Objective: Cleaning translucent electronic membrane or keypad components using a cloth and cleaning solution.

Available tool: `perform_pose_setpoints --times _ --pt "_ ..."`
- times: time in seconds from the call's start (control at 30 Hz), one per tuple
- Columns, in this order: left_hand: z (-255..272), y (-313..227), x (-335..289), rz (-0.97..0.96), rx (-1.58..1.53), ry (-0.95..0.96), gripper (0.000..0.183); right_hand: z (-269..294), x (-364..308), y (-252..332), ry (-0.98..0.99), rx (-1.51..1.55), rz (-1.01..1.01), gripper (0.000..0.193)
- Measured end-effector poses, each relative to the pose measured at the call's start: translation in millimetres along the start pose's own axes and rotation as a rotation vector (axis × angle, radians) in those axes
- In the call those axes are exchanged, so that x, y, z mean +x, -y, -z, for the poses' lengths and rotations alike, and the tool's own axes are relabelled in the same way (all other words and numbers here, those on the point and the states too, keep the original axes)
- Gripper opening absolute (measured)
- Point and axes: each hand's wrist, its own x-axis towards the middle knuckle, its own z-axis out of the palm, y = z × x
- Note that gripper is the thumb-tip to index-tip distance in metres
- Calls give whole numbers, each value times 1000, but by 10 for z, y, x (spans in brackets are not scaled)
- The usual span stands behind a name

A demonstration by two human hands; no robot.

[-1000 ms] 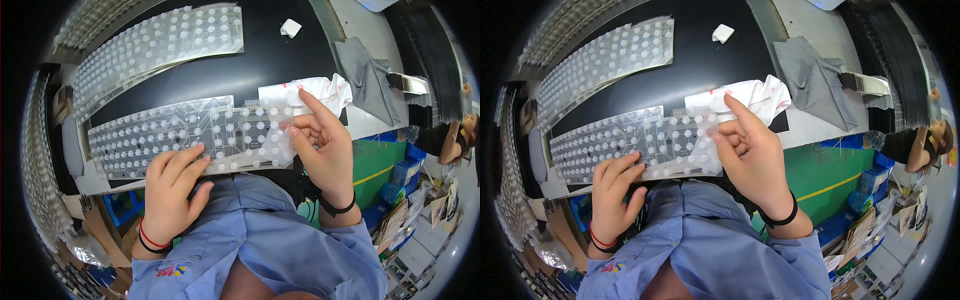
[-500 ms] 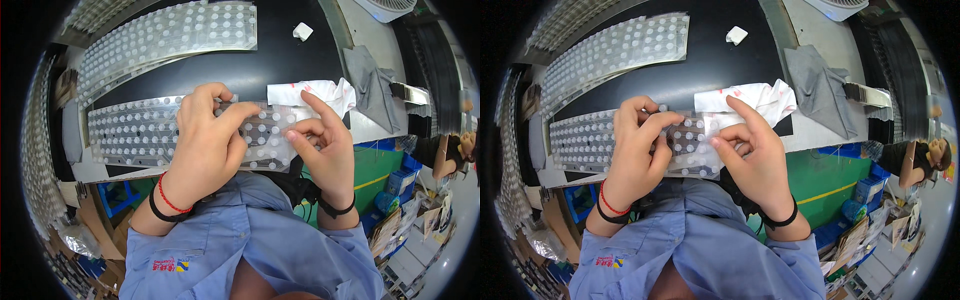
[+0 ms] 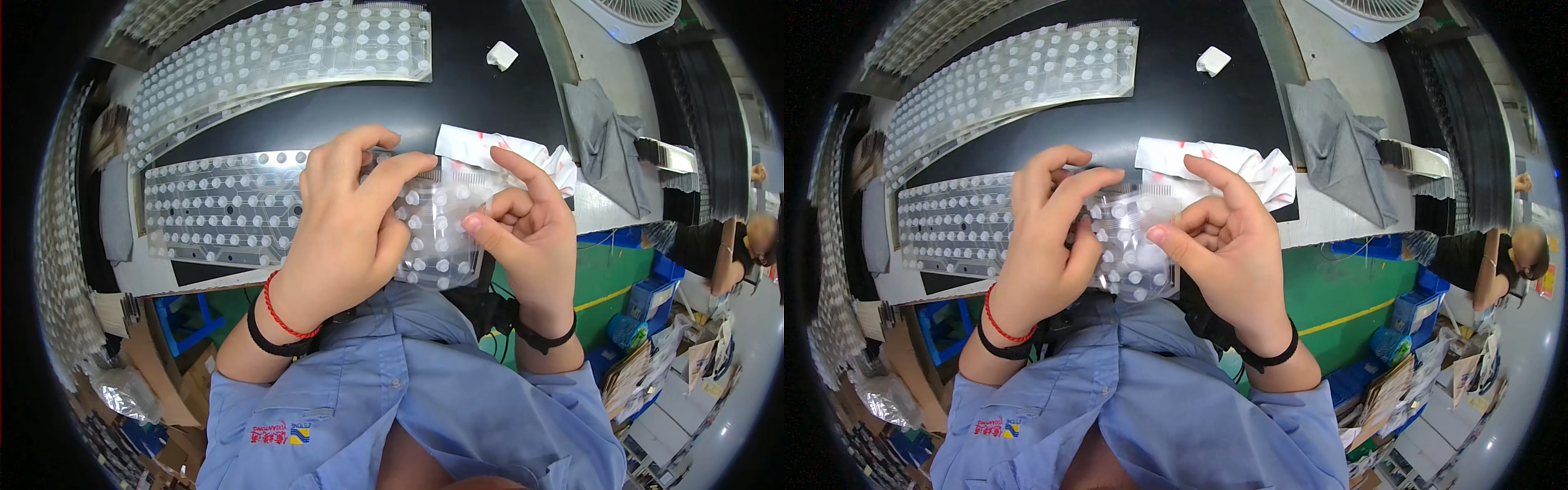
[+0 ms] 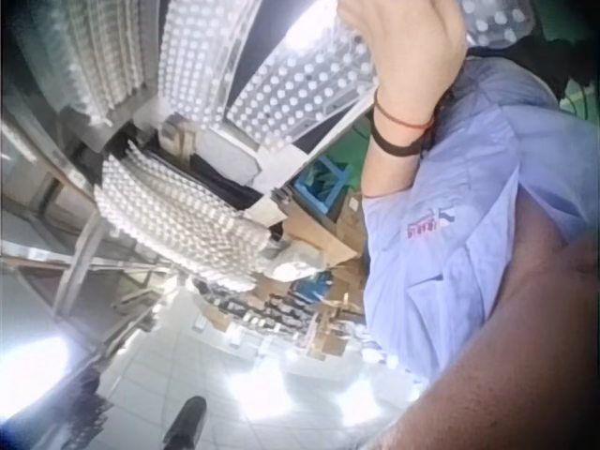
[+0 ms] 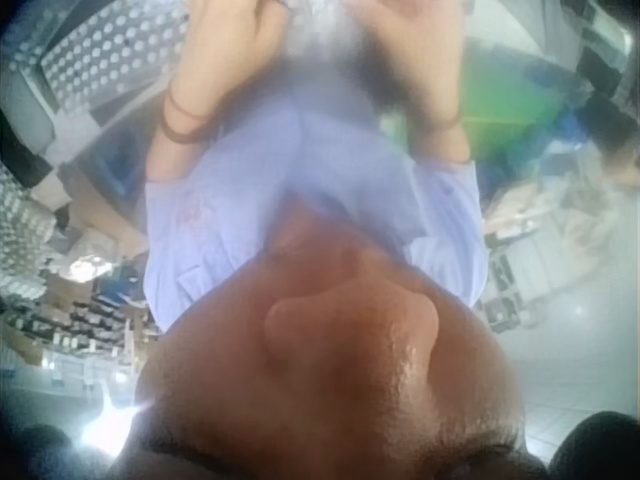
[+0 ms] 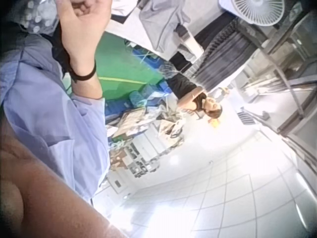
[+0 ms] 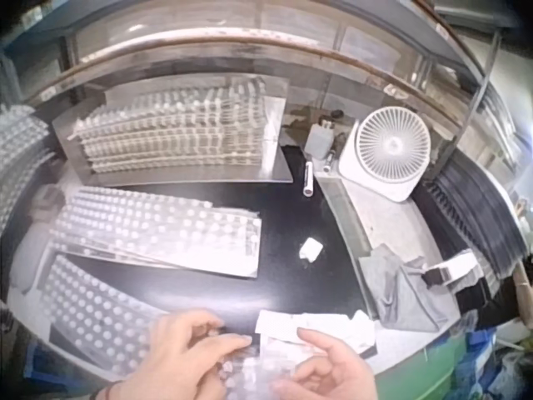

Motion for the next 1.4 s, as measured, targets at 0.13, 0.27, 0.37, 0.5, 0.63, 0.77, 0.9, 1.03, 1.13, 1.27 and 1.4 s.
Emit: perform_pose_setpoints --times 0.13,0.27,0.37,0.5,0.63,0.77,0.9,1.03,1.13,1.27,1.4 --pt "41 37 -34 -43 -6 29 43 25 -2 -28 -88 -203 99 68" --pt "57 91 -65 -11 -82 19 30 235 43 44 -195 -613 216 64" --pt "100 101 -85 -2 -148 -18 26 475 80 144 -248 -848 261 56" --pt "116 141 -138 40 -243 -32 29 316 7 343 -200 -1046 436 56" --pt "281 147 -160 87 -352 -6 29 110 -36 352 -48 -1030 483 53" --pt "345 294 -192 18 -397 -10 26 174 242 571 -22 -981 517 45" --pt "331 325 -245 59 -463 -6 25 174 504 750 6 -1057 435 38" --pt "344 369 -267 77 -515 -39 25 -62 111 460 105 -1173 559 46" --pt "326 387 -284 100 -538 -30 19 -250 -212 193 55 -1240 435 56" --pt "339 361 -280 108 -513 -10 25 -366 -310 -65 -76 -1329 464 57" --pt "363 370 -278 73 -499 -17 24 -248 -241 -32 -54 -1156 504 55"
